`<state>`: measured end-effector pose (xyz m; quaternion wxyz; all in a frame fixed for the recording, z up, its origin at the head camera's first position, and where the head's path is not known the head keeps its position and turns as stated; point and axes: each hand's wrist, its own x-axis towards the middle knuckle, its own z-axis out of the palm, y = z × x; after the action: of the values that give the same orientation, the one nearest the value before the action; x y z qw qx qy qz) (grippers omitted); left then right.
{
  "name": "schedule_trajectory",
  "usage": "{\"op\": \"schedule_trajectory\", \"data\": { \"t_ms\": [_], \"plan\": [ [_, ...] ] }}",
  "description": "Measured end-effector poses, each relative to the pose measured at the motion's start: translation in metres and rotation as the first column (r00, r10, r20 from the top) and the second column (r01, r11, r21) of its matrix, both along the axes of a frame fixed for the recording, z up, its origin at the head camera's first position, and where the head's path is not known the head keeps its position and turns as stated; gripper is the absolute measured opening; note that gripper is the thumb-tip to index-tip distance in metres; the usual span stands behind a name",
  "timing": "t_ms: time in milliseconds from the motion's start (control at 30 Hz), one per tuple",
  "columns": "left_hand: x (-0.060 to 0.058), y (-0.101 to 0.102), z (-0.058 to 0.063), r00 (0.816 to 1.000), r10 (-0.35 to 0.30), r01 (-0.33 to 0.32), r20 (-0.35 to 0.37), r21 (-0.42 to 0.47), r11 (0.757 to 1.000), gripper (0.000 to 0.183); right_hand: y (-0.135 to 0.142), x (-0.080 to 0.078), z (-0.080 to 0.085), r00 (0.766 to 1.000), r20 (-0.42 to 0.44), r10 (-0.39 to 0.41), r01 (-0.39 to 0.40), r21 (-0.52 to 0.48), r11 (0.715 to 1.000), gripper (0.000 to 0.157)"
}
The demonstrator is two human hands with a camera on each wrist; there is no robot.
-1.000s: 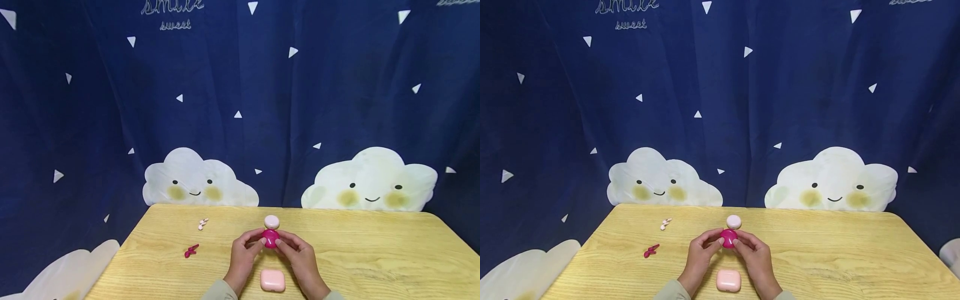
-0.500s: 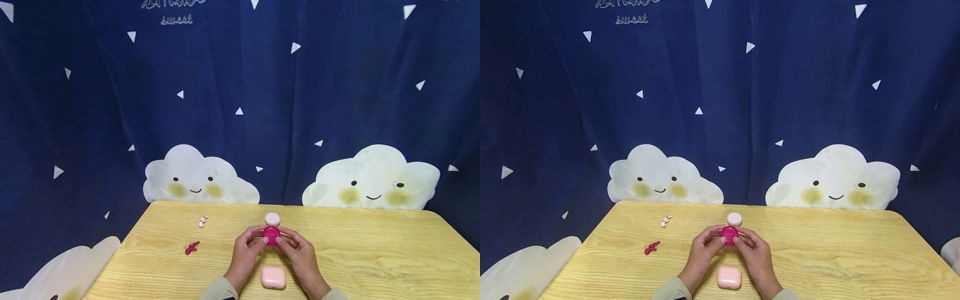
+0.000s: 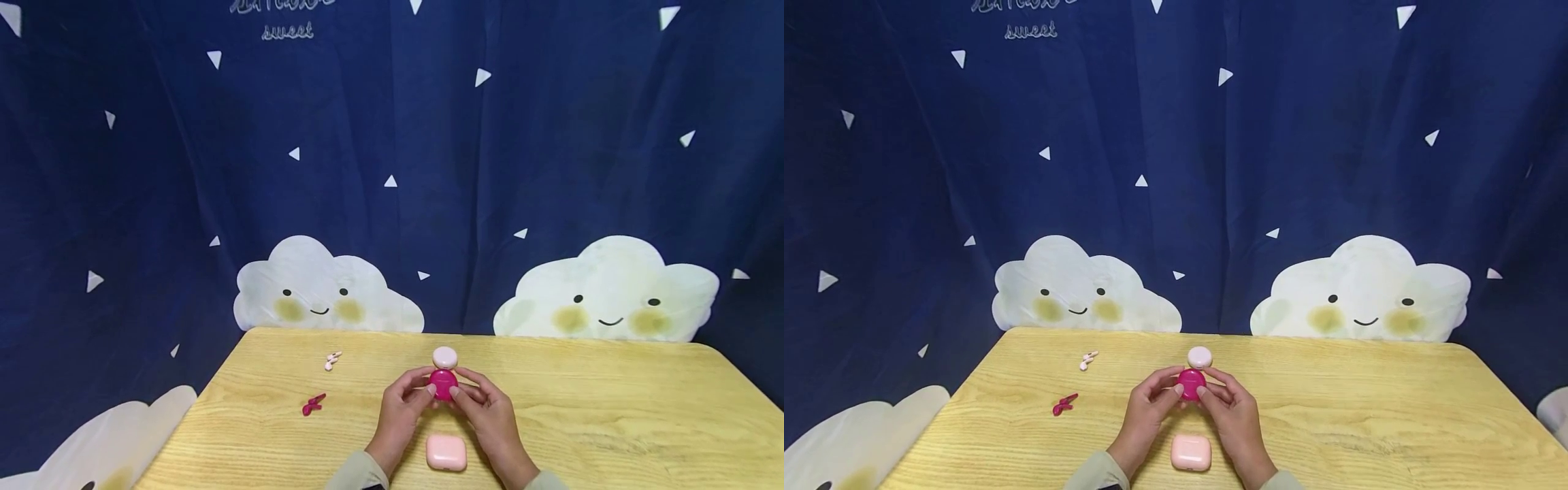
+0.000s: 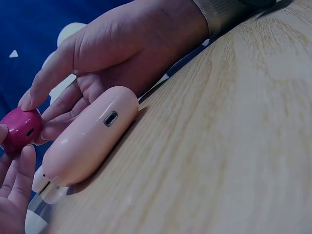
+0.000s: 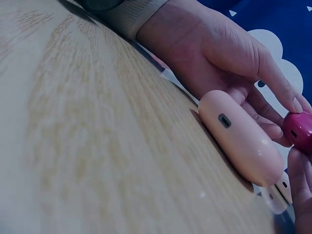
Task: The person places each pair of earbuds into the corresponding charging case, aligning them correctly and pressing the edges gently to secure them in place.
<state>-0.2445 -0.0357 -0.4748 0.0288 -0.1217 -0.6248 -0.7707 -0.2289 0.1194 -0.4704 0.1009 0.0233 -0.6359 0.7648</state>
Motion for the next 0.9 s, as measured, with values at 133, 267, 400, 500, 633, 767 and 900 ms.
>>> {"op": "schedule_trajectory", "data": {
  "t_ms": [133,267,400,500,633,767,900],
  "plan": [
    [0.0004,-0.0003,-0.0005,1.0,-0.002,0.002,0.0,0.0,1.0,0.032,-0.0003,0.0007,-0.002,0.999,-0.045,0.002,-0.002,0.018,1.0,0.04],
    [0.0006,-0.001,-0.001,1.0,-0.011,0.011,0.01,-0.006,1.0,0.028,0.0,0.0013,-0.0047,0.998,-0.06,-0.003,0.006,0.049,0.999,0.036],
    [-0.0001,-0.0015,-0.0021,1.0,-0.018,0.018,0.007,-0.003,1.0,0.026,-0.0004,0.0013,-0.0062,0.998,-0.066,-0.01,0.016,0.081,0.997,0.033],
    [-0.0005,-0.0014,-0.0021,1.0,-0.017,0.017,0.01,0.002,1.0,0.026,-0.0005,0.0011,-0.0062,0.998,-0.066,-0.015,0.021,0.092,0.996,0.032],
    [0.0002,-0.0014,-0.0015,1.0,-0.019,0.019,0.013,0.009,1.0,0.027,-0.0001,0.0011,-0.0063,0.998,-0.065,-0.015,0.021,0.095,0.995,0.031],
    [0.0002,-0.0012,-0.0004,1.0,-0.02,0.02,-0.002,0.008,1.0,0.027,-0.0001,0.0005,-0.0055,0.997,-0.07,-0.016,0.023,0.104,0.994,0.032],
    [0.0002,-0.0013,0.0003,1.0,-0.019,0.019,-0.003,0.004,1.0,0.028,-0.0002,0.0005,-0.0046,0.997,-0.072,-0.022,0.03,0.109,0.994,0.031]
  ]
}}
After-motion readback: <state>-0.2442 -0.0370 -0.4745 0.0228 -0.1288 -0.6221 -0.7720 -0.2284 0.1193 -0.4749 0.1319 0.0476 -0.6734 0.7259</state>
